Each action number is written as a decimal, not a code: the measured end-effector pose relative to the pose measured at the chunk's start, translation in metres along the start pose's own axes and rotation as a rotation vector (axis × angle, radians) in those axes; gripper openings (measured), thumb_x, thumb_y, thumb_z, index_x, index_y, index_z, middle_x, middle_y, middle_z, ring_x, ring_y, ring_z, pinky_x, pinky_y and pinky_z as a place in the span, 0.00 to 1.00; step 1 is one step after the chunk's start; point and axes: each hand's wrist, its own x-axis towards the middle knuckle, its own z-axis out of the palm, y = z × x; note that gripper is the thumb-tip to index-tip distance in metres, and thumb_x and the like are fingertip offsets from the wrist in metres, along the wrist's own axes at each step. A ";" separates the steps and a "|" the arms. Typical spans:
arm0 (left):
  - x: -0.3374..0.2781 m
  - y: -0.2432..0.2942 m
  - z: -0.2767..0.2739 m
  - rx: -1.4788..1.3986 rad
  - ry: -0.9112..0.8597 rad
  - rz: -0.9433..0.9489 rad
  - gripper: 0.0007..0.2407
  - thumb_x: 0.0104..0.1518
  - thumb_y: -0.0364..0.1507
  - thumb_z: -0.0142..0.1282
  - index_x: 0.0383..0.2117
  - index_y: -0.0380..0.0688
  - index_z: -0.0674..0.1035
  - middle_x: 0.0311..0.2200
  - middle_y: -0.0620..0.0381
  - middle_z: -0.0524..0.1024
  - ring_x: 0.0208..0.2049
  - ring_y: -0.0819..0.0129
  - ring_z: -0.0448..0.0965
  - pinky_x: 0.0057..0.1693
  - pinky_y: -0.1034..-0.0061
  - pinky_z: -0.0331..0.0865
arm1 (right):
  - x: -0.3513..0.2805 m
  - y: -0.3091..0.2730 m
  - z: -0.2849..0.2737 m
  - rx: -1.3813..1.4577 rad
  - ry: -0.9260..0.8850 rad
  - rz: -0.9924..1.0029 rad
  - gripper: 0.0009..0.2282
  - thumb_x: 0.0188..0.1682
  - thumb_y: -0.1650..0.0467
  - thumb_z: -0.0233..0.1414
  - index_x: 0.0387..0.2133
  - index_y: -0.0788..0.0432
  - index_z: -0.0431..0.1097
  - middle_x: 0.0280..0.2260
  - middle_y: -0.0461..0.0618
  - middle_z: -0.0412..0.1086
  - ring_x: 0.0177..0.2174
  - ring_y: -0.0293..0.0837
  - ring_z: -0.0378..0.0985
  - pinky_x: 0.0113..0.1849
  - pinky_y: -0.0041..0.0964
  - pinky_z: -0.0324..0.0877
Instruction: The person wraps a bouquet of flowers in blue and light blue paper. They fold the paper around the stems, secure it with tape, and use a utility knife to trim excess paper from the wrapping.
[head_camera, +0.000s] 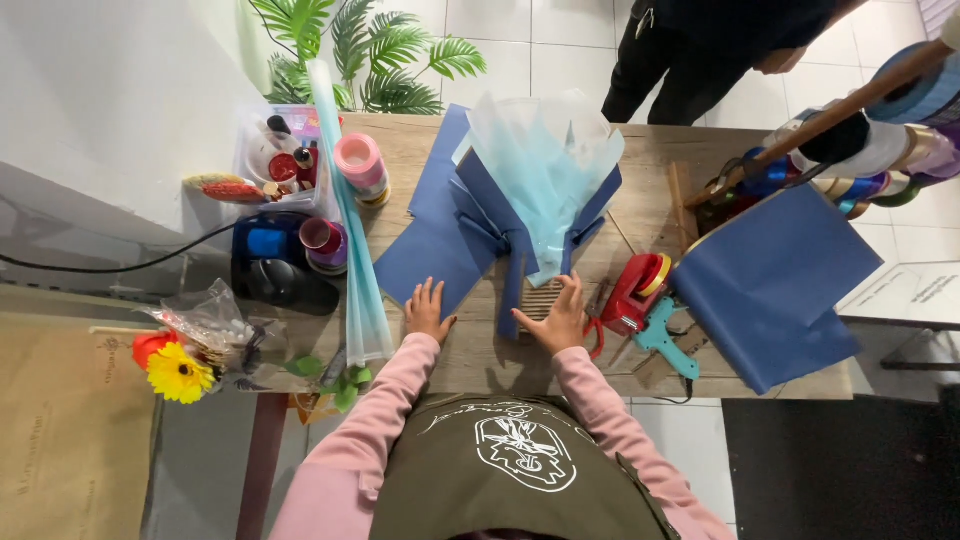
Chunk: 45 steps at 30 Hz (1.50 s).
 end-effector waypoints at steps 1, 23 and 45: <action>-0.001 0.001 0.002 0.000 0.004 -0.004 0.42 0.51 0.46 0.71 0.74 0.60 0.60 0.74 0.53 0.56 0.73 0.52 0.58 0.70 0.53 0.59 | 0.002 -0.005 0.008 0.000 -0.001 -0.006 0.45 0.33 0.50 0.72 0.59 0.48 0.51 0.70 0.69 0.49 0.62 0.75 0.64 0.56 0.77 0.67; -0.003 -0.001 -0.025 -0.221 0.157 0.018 0.17 0.57 0.39 0.62 0.53 0.76 0.76 0.49 0.76 0.78 0.54 0.74 0.74 0.61 0.65 0.63 | 0.023 0.018 0.013 -0.228 0.065 0.365 0.47 0.32 0.57 0.72 0.60 0.45 0.44 0.58 0.59 0.55 0.58 0.67 0.69 0.49 0.70 0.76; -0.048 0.049 -0.182 -0.588 0.346 0.324 0.15 0.56 0.36 0.70 0.50 0.70 0.83 0.44 0.75 0.83 0.51 0.70 0.81 0.63 0.68 0.63 | 0.028 0.027 0.052 1.140 -0.359 0.332 0.48 0.44 0.43 0.60 0.75 0.37 0.40 0.63 0.58 0.43 0.59 0.67 0.55 0.53 0.79 0.66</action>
